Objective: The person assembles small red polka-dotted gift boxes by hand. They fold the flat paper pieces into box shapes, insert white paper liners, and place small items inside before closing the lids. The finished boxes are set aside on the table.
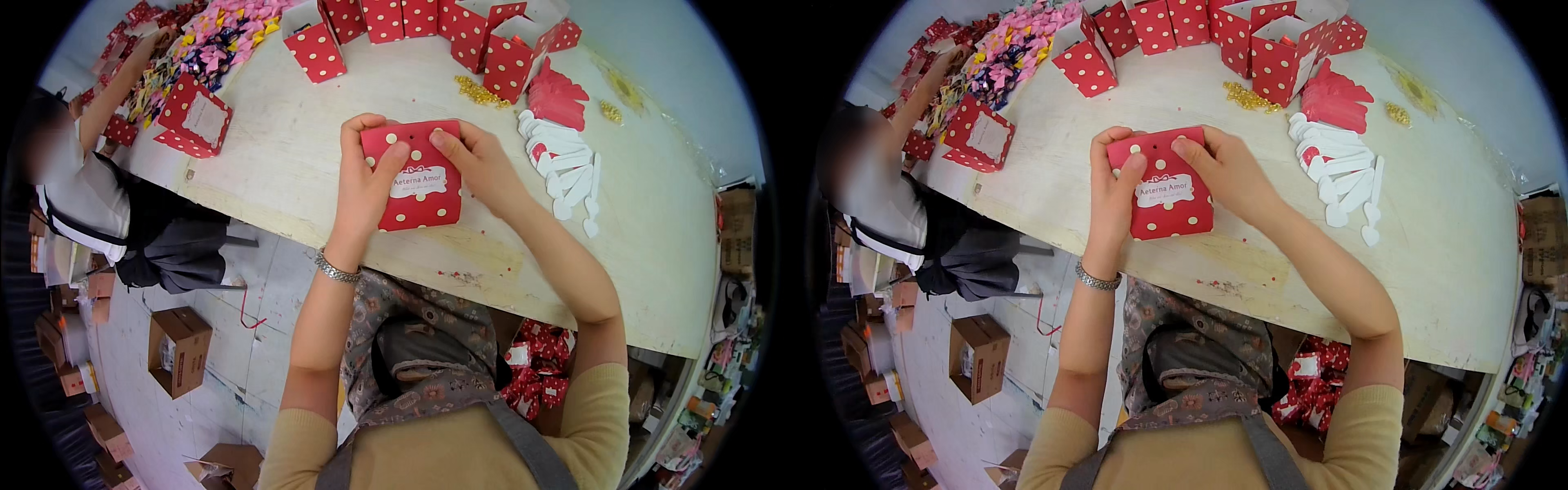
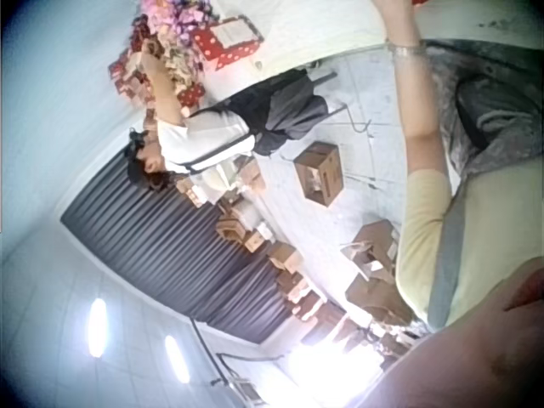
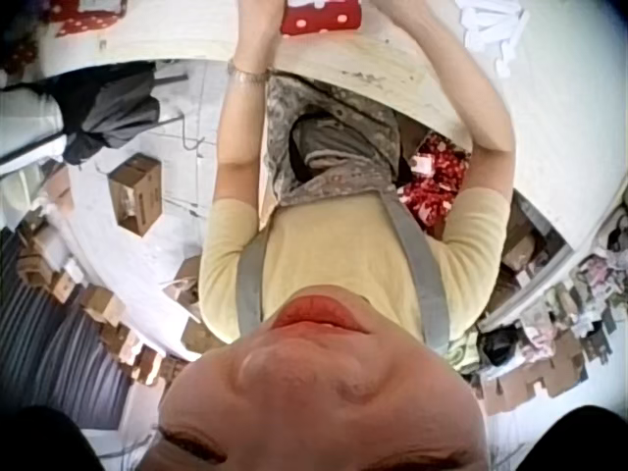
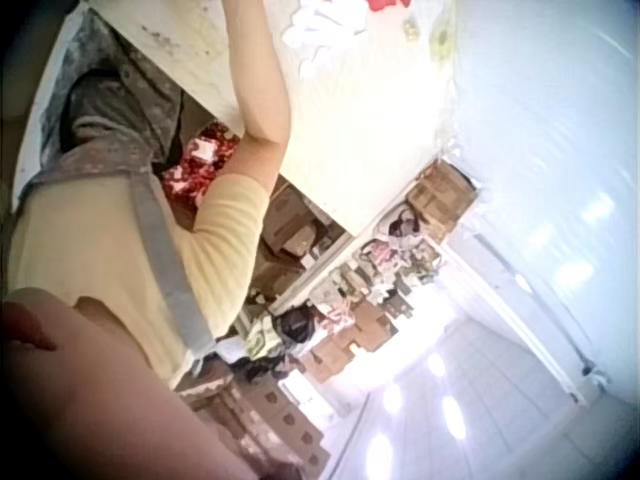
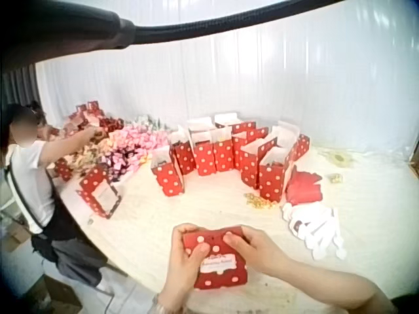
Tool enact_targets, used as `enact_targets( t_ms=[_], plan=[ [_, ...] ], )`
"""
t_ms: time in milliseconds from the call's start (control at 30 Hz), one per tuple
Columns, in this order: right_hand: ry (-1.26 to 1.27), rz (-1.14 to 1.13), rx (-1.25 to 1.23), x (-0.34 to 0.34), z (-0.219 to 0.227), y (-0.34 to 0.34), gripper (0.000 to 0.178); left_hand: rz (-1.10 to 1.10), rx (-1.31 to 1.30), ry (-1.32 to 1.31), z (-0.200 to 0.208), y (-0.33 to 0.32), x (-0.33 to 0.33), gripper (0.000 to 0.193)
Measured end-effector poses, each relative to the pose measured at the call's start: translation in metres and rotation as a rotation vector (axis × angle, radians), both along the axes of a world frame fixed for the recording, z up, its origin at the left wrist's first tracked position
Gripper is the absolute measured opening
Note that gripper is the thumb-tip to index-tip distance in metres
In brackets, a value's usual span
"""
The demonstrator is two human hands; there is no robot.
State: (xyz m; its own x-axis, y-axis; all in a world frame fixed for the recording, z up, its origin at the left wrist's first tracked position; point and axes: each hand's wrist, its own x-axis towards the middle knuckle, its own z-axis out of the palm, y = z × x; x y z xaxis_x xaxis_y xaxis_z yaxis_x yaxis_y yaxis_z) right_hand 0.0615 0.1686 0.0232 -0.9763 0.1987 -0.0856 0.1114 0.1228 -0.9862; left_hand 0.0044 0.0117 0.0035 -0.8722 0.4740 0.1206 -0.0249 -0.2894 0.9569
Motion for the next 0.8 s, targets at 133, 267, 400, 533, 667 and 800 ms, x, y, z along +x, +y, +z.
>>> enact_targets(
  t_ms=[133, 267, 400, 533, 667, 800],
  plan=[
    [0.278, -0.057, 0.079, 0.002, -0.021, -0.009, 0.051, -0.096, 0.006, 0.042, -0.013, -0.012, -0.003, 0.047],
    [0.443, -0.069, -0.006, 0.004, -0.031, -0.012, 0.060, -0.124, 0.039, 0.082, -0.015, -0.010, -0.006, 0.052],
    [0.344, -0.029, -0.143, 0.002, -0.031, -0.008, 0.058, -0.049, 0.118, -0.009, -0.020, -0.002, -0.002, 0.045],
    [0.354, -0.056, -0.148, 0.002, -0.031, -0.009, 0.047, -0.064, 0.191, -0.138, -0.016, 0.000, 0.000, 0.037],
    [0.371, -0.074, -0.179, -0.001, -0.030, -0.010, 0.042, -0.019, 0.234, -0.134, -0.020, 0.003, -0.001, 0.032],
    [0.374, -0.093, -0.243, -0.004, -0.034, -0.008, 0.039, 0.136, 0.168, -0.029, -0.016, 0.010, 0.005, 0.025]
  ],
)
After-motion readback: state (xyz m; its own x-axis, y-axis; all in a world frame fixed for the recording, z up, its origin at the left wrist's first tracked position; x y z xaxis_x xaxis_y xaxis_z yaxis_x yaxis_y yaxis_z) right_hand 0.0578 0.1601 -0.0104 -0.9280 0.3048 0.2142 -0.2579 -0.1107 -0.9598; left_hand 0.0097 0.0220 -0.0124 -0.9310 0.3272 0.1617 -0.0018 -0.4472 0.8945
